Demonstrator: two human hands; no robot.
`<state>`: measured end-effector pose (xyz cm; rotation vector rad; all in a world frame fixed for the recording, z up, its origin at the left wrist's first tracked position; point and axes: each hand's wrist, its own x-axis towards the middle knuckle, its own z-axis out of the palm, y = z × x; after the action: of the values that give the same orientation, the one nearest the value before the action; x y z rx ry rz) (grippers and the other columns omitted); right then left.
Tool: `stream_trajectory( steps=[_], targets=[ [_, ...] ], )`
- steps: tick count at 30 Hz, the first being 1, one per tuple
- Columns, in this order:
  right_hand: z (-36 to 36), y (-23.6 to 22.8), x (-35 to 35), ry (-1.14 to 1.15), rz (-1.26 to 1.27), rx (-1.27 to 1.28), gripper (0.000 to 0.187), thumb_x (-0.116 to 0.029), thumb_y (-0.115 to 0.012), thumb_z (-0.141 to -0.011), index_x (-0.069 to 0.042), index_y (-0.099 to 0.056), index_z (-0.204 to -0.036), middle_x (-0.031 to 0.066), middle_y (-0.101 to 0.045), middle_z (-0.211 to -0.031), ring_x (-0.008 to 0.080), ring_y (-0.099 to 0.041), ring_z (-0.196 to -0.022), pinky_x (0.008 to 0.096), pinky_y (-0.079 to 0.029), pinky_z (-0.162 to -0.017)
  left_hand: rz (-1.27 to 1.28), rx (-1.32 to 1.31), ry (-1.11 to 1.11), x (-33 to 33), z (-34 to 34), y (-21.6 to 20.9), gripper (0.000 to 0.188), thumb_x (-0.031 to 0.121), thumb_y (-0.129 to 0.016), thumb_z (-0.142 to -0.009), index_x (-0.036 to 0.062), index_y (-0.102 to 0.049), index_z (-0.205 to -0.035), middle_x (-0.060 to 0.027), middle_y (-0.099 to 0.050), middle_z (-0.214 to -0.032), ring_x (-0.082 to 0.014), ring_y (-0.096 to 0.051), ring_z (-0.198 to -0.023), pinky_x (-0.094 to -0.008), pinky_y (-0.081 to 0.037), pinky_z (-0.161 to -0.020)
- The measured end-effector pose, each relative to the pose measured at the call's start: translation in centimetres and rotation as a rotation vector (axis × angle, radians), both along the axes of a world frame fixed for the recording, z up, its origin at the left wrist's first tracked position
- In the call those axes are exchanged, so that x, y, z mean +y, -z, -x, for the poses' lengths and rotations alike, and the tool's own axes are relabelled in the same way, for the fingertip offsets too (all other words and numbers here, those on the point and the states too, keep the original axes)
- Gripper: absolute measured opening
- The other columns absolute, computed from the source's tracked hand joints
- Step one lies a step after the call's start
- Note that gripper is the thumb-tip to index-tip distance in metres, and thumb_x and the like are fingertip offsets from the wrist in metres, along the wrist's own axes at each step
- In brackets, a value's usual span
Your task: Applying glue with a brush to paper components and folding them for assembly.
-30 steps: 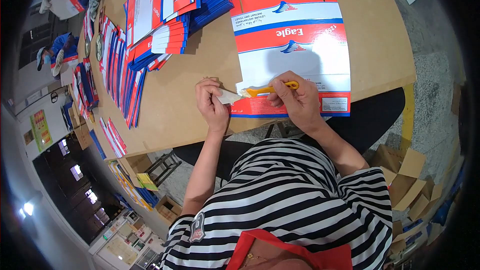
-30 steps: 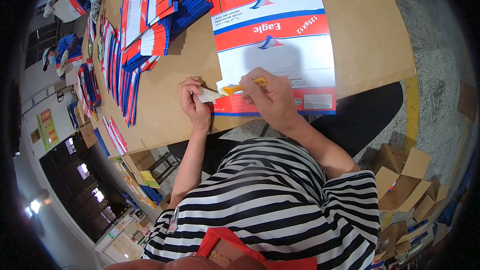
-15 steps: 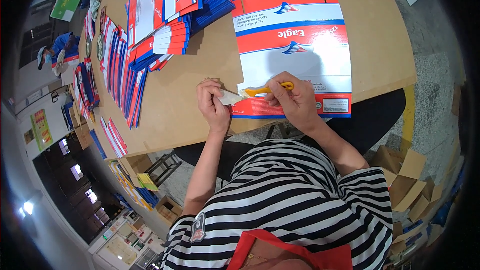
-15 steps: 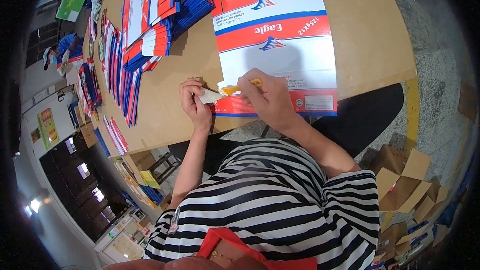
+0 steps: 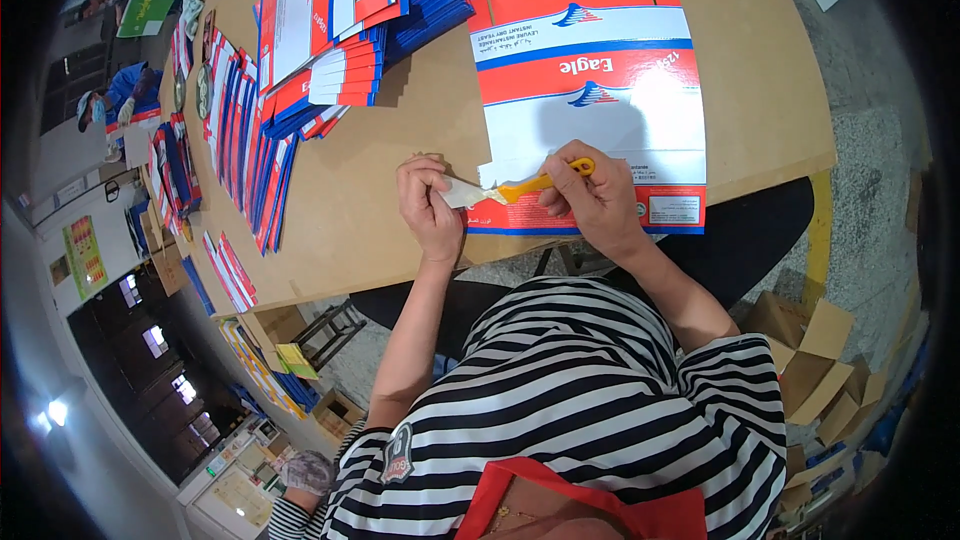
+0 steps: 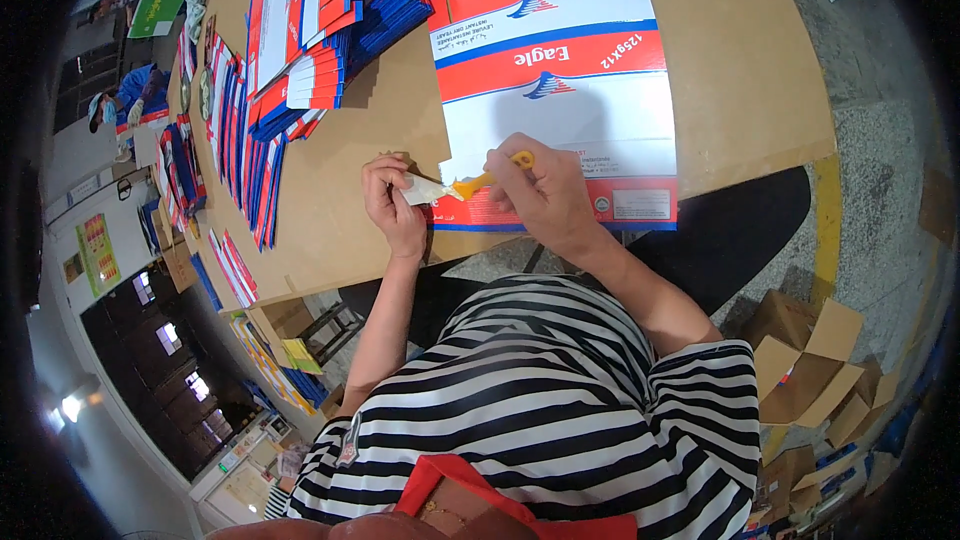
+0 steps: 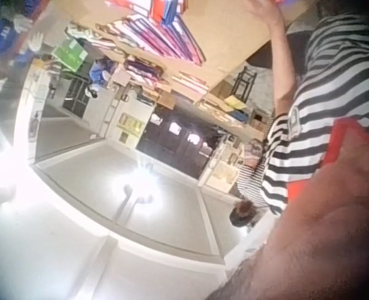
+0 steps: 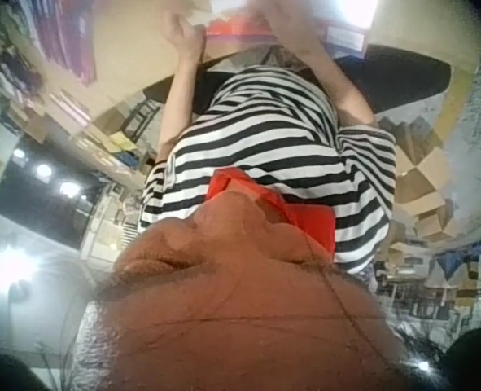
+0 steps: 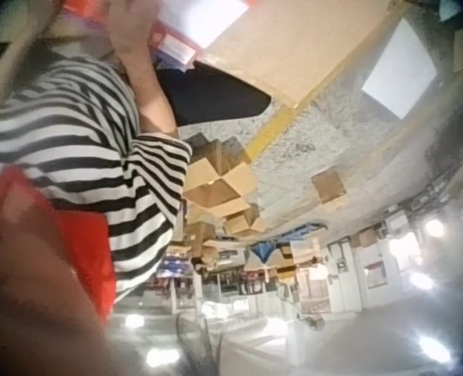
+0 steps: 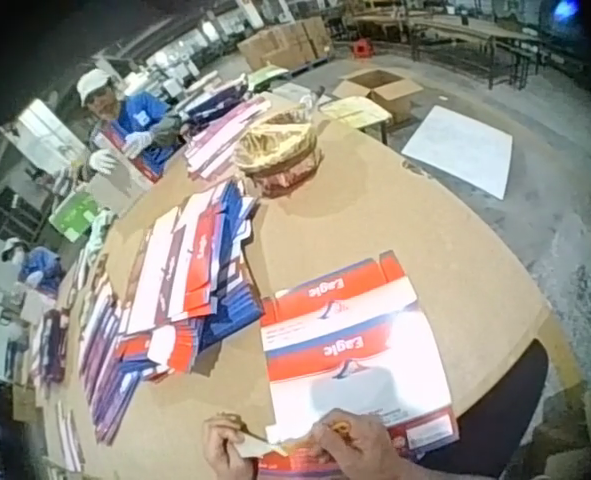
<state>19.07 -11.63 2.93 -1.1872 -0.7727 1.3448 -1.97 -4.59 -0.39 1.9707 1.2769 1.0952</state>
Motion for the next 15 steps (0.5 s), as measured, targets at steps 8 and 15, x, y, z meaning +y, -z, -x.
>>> stream_trajectory(
  steps=[8,15],
  targets=[
    [0.26,0.34,0.45,0.077,-0.056,-0.013,0.021,-0.018,-0.052,-0.095,0.0,-0.058,-0.085,0.0073,-0.064,-0.064,0.0089,-0.062,-0.057,0.02,-0.048,-0.052,0.008,-0.027,-0.002,0.0,-0.26,-0.18,0.017,-0.015,-0.038,-0.072,0.0007,-0.044,-0.071,-0.0141,-0.051,-0.084,-0.028,-0.054,-0.088,-0.0379,-0.042,-0.091],
    [-0.38,0.06,0.25,0.035,-0.092,-0.126,0.025,-0.022,-0.049,-0.097,-0.002,-0.059,-0.088,0.0061,-0.064,-0.066,0.0075,-0.063,-0.057,0.0178,-0.051,-0.053,-0.026,-0.013,0.009,0.1,-0.02,-0.33,0.016,-0.015,-0.039,-0.072,0.0011,-0.043,-0.071,-0.0136,-0.05,-0.085,-0.0276,-0.054,-0.088,-0.0379,-0.041,-0.091]
  ],
)
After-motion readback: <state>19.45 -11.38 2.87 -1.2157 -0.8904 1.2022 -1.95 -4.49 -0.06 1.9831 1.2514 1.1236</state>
